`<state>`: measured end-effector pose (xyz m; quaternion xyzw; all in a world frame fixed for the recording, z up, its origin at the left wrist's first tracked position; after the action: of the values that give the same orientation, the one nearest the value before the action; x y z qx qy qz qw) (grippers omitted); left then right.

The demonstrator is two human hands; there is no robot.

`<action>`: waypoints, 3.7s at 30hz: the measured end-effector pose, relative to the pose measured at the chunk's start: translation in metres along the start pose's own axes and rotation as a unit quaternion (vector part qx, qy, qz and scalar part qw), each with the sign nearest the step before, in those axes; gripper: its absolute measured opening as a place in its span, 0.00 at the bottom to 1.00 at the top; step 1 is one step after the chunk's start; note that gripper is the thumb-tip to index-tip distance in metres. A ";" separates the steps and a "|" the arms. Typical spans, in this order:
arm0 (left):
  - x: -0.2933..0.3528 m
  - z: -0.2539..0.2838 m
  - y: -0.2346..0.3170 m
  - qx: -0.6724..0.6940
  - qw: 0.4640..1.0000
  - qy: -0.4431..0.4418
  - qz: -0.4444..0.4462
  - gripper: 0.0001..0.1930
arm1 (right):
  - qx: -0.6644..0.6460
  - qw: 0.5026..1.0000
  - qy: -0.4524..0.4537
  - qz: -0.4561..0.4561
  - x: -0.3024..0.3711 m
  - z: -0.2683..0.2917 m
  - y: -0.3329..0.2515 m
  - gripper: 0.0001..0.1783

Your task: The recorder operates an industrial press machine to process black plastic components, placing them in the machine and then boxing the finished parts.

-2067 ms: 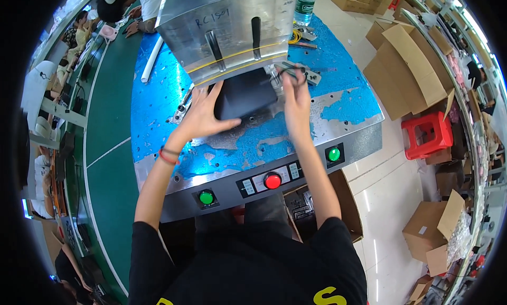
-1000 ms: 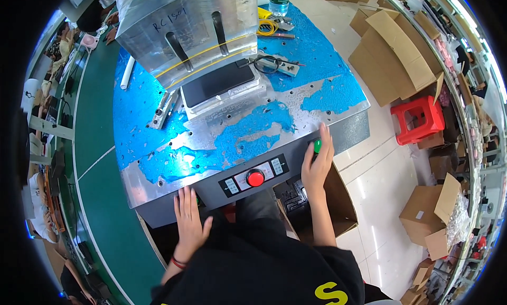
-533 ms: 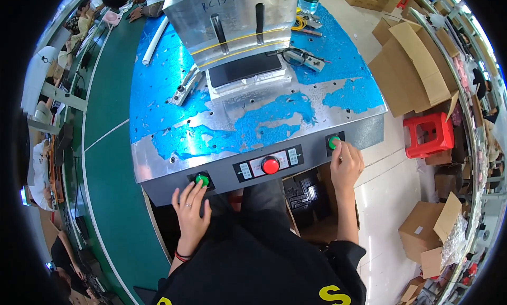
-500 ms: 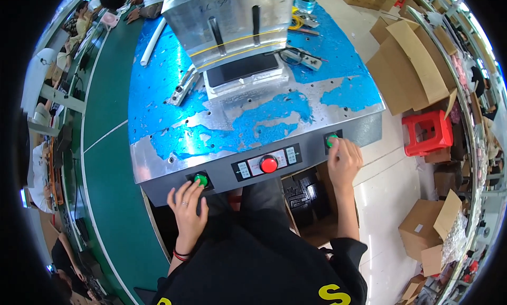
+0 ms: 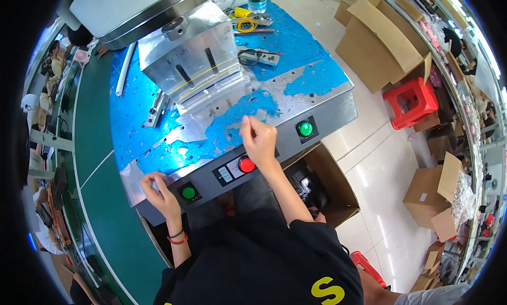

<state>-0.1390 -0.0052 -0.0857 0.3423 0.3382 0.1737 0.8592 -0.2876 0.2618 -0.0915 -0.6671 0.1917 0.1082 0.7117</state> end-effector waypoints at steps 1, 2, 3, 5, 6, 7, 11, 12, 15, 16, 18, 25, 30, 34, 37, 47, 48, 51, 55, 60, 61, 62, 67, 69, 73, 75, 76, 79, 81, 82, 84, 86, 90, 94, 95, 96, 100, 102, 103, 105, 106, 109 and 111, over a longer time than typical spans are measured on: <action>-0.007 0.004 -0.010 0.028 0.999 0.025 0.008 0.03 | 0.007 1.000 0.009 -0.006 -0.003 0.000 -0.001 0.22; -0.015 0.008 -0.020 0.055 0.997 0.049 0.015 0.03 | 0.003 1.000 0.006 -0.006 -0.007 -0.002 0.000 0.22; -0.022 0.008 -0.029 0.075 0.996 0.045 0.020 0.03 | 0.035 0.999 0.014 -0.007 -0.009 -0.003 0.002 0.20; -0.029 0.006 -0.039 0.084 0.994 0.047 0.052 0.03 | 0.112 0.994 0.017 0.000 -0.009 -0.008 0.004 0.19; -0.034 0.004 -0.044 0.099 0.991 0.044 0.081 0.03 | 0.109 0.994 0.014 0.001 -0.010 -0.010 0.002 0.19; -0.036 0.000 -0.044 0.093 0.991 0.028 0.095 0.03 | 0.145 0.989 -0.003 0.003 -0.010 -0.014 0.001 0.19; -0.037 -0.005 -0.047 0.143 0.986 -0.019 0.080 0.02 | 0.174 0.983 -0.060 -0.002 -0.014 -0.018 0.002 0.20; -0.037 -0.001 -0.052 0.143 0.986 -0.019 0.086 0.02 | 0.165 0.983 -0.078 0.002 -0.015 -0.017 0.002 0.20; -0.040 0.006 -0.060 0.159 0.982 -0.004 0.099 0.02 | 0.144 0.982 -0.120 -0.029 -0.017 -0.016 0.001 0.20; -0.040 0.006 -0.060 0.158 0.982 -0.002 0.102 0.02 | 0.121 0.983 -0.129 -0.046 -0.018 -0.017 0.002 0.20; -0.040 0.003 -0.059 0.150 0.984 -0.020 0.093 0.02 | 0.124 0.980 -0.143 -0.053 -0.016 -0.018 0.006 0.21; -0.031 0.016 -0.061 0.179 0.970 -0.086 0.141 0.03 | 0.081 0.965 -0.247 -0.036 0.011 -0.011 -0.002 0.23; 0.036 0.069 -0.018 -0.363 0.856 -0.362 0.061 0.20 | 0.394 0.614 -0.658 -0.186 0.135 0.008 0.028 0.41; 0.123 0.115 -0.047 -0.326 0.602 -0.675 0.275 0.32 | -0.083 0.521 -0.658 -0.537 0.214 0.012 0.047 0.32; 0.142 0.105 -0.053 0.006 0.678 -0.640 0.361 0.32 | -0.285 0.546 -0.566 -0.549 0.217 -0.022 0.019 0.27; 0.167 0.085 -0.060 0.193 0.658 -0.622 0.378 0.16 | -0.105 0.510 -0.812 -0.265 0.215 -0.067 -0.010 0.24; 0.167 0.090 -0.058 0.195 0.648 -0.631 0.379 0.16 | -0.108 0.505 -0.815 -0.264 0.216 -0.066 -0.010 0.24; 0.165 0.101 -0.063 0.194 0.642 -0.659 0.339 0.17 | 0.016 0.556 -0.804 -0.213 0.214 -0.061 0.005 0.27; 0.153 0.117 -0.053 0.126 0.719 -0.637 0.246 0.17 | 0.166 0.503 -0.827 -0.188 0.207 -0.047 0.007 0.22; 0.130 0.150 -0.041 -0.059 0.808 -0.560 0.175 0.09 | -0.019 0.602 -0.745 -0.288 0.207 -0.031 -0.006 0.14; 0.126 0.151 -0.030 -0.035 0.840 -0.522 0.144 0.06 | -0.032 0.621 -0.713 -0.324 0.203 -0.030 -0.009 0.12; 0.129 0.151 -0.027 -0.038 0.841 -0.518 0.148 0.06 | -0.045 0.639 -0.678 -0.360 0.199 -0.029 -0.013 0.11; 0.131 0.146 -0.030 0.010 0.865 -0.448 0.226 0.07 | -0.088 0.687 -0.613 -0.381 0.188 -0.024 -0.025 0.08; 0.151 0.140 -0.038 -0.008 0.840 -0.476 0.260 0.12 | -0.079 0.666 -0.602 -0.433 0.192 -0.023 -0.030 0.08; 0.169 0.150 -0.039 -0.108 0.746 -0.633 0.175 0.18 | -0.088 0.642 -0.600 -0.469 0.199 -0.024 -0.031 0.08; 0.157 0.156 -0.037 -0.043 0.716 -0.673 0.181 0.18 | -0.092 0.645 -0.602 -0.462 0.205 -0.025 -0.027 0.08; 0.159 0.159 -0.031 0.022 0.682 -0.707 0.184 0.18 | -0.096 0.648 -0.604 -0.454 0.208 -0.026 -0.025 0.08; 0.151 0.161 -0.024 0.004 0.718 -0.683 0.132 0.14 | -0.101 0.632 -0.608 -0.471 0.219 -0.024 -0.018 0.09; 0.145 0.158 -0.019 -0.035 0.733 -0.672 0.102 0.11 | -0.112 0.628 -0.593 -0.491 0.220 -0.029 -0.020 0.08; 0.127 0.160 -0.006 -0.052 0.810 -0.584 0.001 0.09 | -0.124 0.626 -0.576 -0.511 0.219 -0.030 -0.021 0.08; 0.112 0.165 0.011 -0.070 0.868 -0.482 -0.097 0.07 | -0.151 0.630 -0.549 -0.528 0.214 -0.030 -0.025 0.08; 0.089 0.177 0.008 -0.260 0.903 -0.325 -0.109 0.06 | -0.175 0.634 -0.520 -0.545 0.210 -0.027 -0.023 0.09; 0.072 0.156 0.000 -0.208 0.957 -0.167 -0.115 0.06 | -0.243 0.658 -0.497 -0.511 0.200 -0.030 -0.018 0.15; 0.068 0.094 -0.002 -0.197 0.950 -0.141 -0.198 0.07 | -0.288 0.617 -0.535 -0.500 0.222 -0.066 -0.018 0.09; 0.072 0.081 0.006 -0.164 0.949 -0.140 -0.232 0.07 | -0.307 0.599 -0.549 -0.496 0.232 -0.074 -0.024 0.09; 0.073 0.069 0.014 -0.126 0.945 -0.138 -0.268 0.07 | -0.324 0.583 -0.560 -0.491 0.240 -0.084 -0.029 0.09; 0.084 0.031 0.017 -0.101 0.929 -0.178 -0.309 0.08 | -0.309 0.562 -0.635 -0.431 0.267 -0.099 -0.037 0.11; 0.090 0.021 0.014 -0.066 0.935 -0.202 -0.283 0.08 | -0.331 0.532 -0.662 -0.411 0.277 -0.099 -0.041 0.12; 0.094 0.016 0.017 -0.059 0.927 -0.225 -0.295 0.08 | -0.323 0.533 -0.675 -0.395 0.283 -0.103 -0.042 0.12; 0.104 0.009 0.027 -0.025 0.914 -0.236 -0.330 0.09 | -0.342 0.516 -0.669 -0.410 0.298 -0.105 -0.047 0.12; 0.111 0.004 0.027 -0.040 0.906 -0.255 -0.336 0.08 | -0.363 0.521 -0.648 -0.420 0.299 -0.108 -0.053 0.13; 0.101 0.005 0.003 -0.029 0.924 -0.311 -0.219 0.09 | -0.363 0.514 -0.585 -0.511 0.302 -0.101 -0.045 0.15; 0.091 0.036 -0.018 0.011 0.963 -0.261 -0.075 0.11 | -0.363 0.534 -0.553 -0.526 0.298 -0.091 -0.032 0.16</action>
<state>-0.0483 0.0134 -0.1210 0.3586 0.1291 0.0102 0.9245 -0.0170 0.1383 -0.1903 -0.6555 -0.6815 0.1222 0.3014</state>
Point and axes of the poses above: each hand's wrist, its own x-axis away from the middle knuckle, its own z-axis out of the back of the hand, y = z × x, the point moved 8 cm from there along -x, towards the middle knuckle, and after that the axes turned 13 degrees about -x, right-handed, at the moved point
